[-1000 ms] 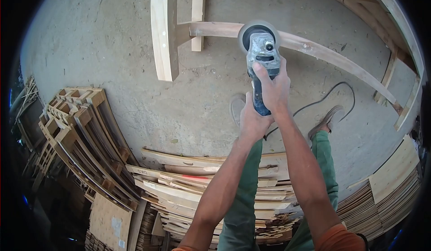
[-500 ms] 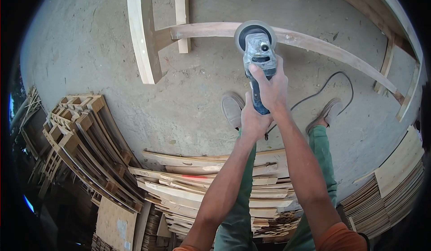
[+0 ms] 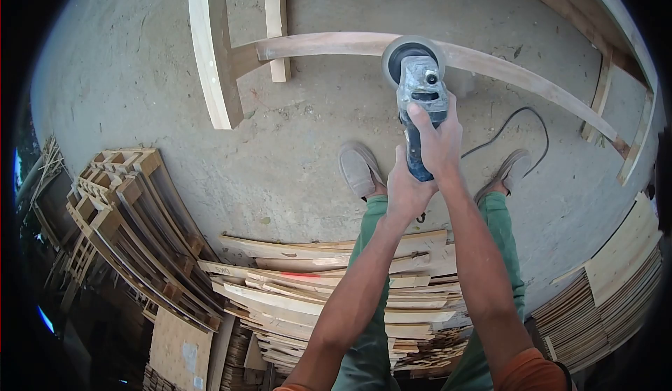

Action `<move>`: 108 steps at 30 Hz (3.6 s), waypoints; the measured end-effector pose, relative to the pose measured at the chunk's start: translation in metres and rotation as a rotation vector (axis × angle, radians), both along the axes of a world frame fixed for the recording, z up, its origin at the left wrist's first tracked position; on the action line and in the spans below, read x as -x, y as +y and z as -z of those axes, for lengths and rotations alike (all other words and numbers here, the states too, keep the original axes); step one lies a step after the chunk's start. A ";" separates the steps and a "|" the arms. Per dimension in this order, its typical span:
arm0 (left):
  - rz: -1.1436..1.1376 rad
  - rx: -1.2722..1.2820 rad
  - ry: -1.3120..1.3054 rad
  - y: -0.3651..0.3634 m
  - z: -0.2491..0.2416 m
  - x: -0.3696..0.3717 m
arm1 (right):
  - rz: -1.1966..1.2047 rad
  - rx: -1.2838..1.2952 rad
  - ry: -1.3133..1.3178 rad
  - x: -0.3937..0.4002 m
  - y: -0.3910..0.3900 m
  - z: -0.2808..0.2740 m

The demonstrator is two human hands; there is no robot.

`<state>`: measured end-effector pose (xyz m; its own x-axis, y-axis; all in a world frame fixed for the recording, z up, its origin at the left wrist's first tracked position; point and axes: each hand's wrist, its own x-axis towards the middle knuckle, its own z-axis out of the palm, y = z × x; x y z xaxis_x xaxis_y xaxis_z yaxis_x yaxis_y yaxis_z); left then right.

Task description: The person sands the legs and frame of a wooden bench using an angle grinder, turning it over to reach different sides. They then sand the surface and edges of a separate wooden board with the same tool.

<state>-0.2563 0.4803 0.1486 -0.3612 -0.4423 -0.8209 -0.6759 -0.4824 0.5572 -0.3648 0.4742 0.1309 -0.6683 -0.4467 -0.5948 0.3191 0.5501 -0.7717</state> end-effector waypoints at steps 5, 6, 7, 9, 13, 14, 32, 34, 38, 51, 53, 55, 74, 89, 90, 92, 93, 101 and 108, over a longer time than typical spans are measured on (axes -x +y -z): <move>-0.198 0.110 0.083 -0.009 0.013 -0.006 | -0.162 -0.062 0.044 -0.010 -0.025 0.009; -0.144 0.159 0.049 -0.011 0.010 -0.003 | -0.149 -0.057 0.041 -0.005 -0.023 0.007; -0.134 0.166 0.048 -0.011 0.008 0.002 | -0.091 -0.026 0.014 0.001 -0.018 0.005; 0.004 0.000 -0.018 -0.004 0.000 0.016 | -0.035 0.010 -0.013 0.014 -0.003 0.003; 0.058 0.020 0.004 0.036 0.002 0.038 | 0.033 -0.002 0.061 0.037 0.043 0.000; 0.098 -0.031 -0.015 0.041 0.004 0.036 | 0.072 -0.028 0.068 0.036 0.050 -0.001; 0.046 0.078 0.027 0.082 0.006 0.082 | 0.072 -0.004 0.100 0.077 0.092 0.007; 0.050 0.088 0.012 0.082 0.005 0.081 | 0.071 -0.013 0.037 0.078 0.088 0.002; -0.029 0.055 0.053 0.063 0.018 0.063 | -0.011 -0.020 -0.015 0.067 0.055 0.001; 0.102 -0.009 -0.005 0.135 0.004 0.119 | 0.104 -0.020 0.068 0.118 0.147 0.005; 0.114 0.019 -0.029 0.125 0.003 0.113 | 0.108 0.023 -0.009 0.113 0.136 0.004; 0.091 0.077 0.001 0.109 0.007 0.107 | 0.062 0.016 -0.016 0.110 0.116 0.007; 0.050 0.118 0.020 0.109 0.013 0.097 | -0.041 0.036 -0.003 0.101 0.111 0.010; 0.210 0.003 -0.019 0.160 -0.001 0.175 | 0.200 -0.051 0.068 0.168 0.190 0.003; 0.281 -0.031 -0.022 0.172 -0.001 0.183 | 0.259 -0.083 0.086 0.174 0.208 0.004; 0.324 -0.049 -0.024 0.193 0.001 0.197 | 0.341 -0.025 0.055 0.187 0.239 0.013; 0.359 -0.060 -0.021 0.203 0.003 0.201 | 0.416 0.040 0.029 0.192 0.245 0.012; 0.037 0.099 0.104 0.193 0.020 0.170 | -0.064 -0.056 -0.018 0.182 0.196 0.006; 0.212 0.010 0.008 0.213 0.006 0.229 | 0.165 -0.004 0.030 0.226 0.235 0.007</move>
